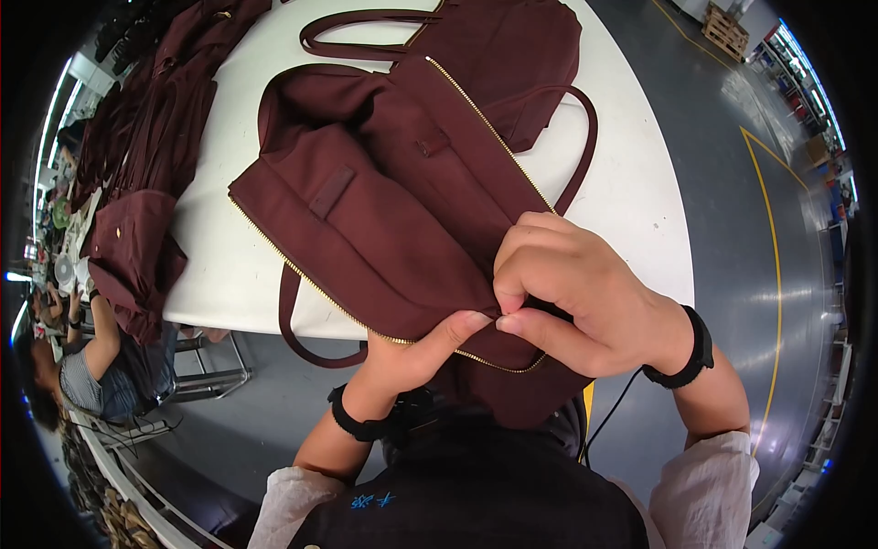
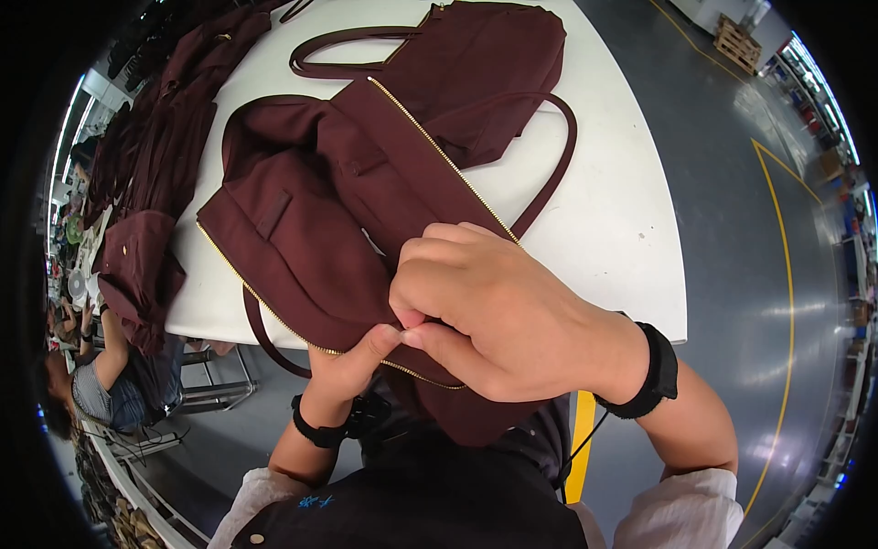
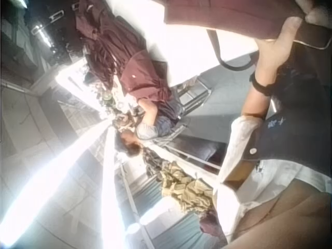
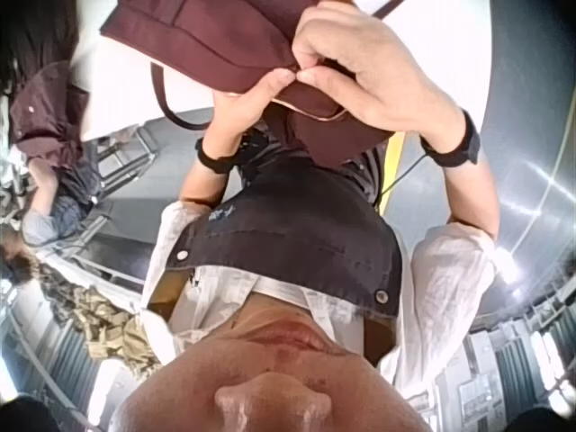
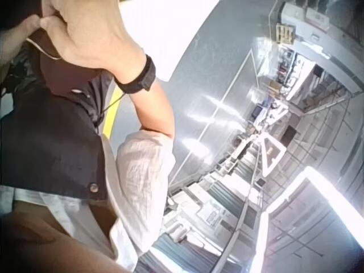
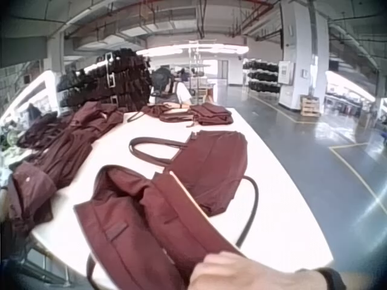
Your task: Repairing a loose thread on a burgundy leather bag using a crochet-like needle tool.
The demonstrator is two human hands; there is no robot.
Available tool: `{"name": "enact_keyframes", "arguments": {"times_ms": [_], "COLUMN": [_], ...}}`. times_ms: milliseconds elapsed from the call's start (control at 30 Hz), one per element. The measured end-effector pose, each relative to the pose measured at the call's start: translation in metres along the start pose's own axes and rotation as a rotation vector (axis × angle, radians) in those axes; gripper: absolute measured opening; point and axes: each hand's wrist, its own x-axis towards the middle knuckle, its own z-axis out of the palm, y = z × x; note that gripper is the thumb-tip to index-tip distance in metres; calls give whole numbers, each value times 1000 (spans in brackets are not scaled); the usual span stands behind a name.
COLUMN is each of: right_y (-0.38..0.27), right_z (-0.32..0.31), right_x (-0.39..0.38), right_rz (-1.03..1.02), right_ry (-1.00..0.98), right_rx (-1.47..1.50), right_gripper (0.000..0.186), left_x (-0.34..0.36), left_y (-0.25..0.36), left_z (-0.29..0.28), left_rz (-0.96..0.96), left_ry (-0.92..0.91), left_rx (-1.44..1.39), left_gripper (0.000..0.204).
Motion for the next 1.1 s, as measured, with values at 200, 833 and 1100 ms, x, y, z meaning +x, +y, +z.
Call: {"name": "enact_keyframes", "arguments": {"times_ms": [200, 833, 1100], "right_y": [-6, -24, -18], "right_z": [-9, 14, 3], "right_x": [-8, -4, -3], "right_rz": [90, -11, 62], "right_ry": [1, 295, 70], "right_rx": [-2, -393, -198], "right_gripper": [13, 18, 13], "left_x": [1, -2, -2], "left_y": [1, 4, 5], "left_z": [-4, 2, -2], "left_rz": [-32, -42, -12], "left_ry": [0, 43, -61], "left_rx": [-64, -116, 15], "left_gripper": [23, 21, 21]}}
